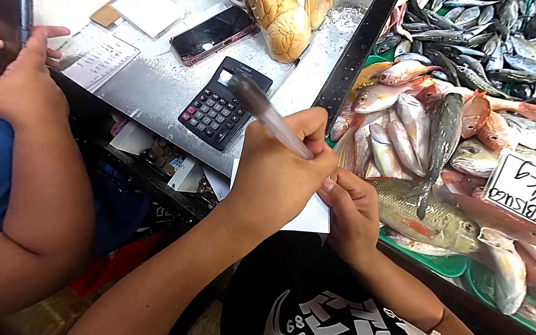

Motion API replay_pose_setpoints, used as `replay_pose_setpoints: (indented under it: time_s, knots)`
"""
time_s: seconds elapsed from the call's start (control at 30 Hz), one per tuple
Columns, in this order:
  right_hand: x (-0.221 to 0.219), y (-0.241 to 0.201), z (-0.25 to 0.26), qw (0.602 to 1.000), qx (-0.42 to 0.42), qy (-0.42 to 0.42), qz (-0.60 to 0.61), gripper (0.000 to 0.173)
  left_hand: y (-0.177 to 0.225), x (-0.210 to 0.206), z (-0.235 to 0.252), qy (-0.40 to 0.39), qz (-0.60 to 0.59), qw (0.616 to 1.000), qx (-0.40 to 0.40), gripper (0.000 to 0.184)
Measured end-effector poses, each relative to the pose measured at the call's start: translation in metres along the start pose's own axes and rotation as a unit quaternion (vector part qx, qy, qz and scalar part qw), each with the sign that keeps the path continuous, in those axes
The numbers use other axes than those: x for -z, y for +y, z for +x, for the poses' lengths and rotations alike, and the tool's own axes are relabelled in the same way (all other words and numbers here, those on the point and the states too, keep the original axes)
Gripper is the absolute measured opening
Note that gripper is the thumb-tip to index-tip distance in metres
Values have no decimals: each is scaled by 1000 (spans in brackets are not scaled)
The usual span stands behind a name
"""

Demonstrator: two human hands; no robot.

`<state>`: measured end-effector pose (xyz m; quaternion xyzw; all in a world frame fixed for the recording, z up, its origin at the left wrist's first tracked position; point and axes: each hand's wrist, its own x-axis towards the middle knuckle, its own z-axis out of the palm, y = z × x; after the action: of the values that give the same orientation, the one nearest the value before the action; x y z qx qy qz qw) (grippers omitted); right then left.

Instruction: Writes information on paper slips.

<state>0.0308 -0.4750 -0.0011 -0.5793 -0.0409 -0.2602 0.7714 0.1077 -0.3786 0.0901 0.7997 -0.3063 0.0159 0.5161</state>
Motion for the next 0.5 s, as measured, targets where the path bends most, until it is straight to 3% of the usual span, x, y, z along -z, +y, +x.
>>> replay_pose_setpoints:
  time_s: [0.43,0.5]
  knots:
    - [0,1,1,1000,14,2,-28,28,1,-1,2,6,3,1000,10,30]
    - [0,0,0,1000,11,0,-28,28,-1,3,2,12,-60,998,1,29]
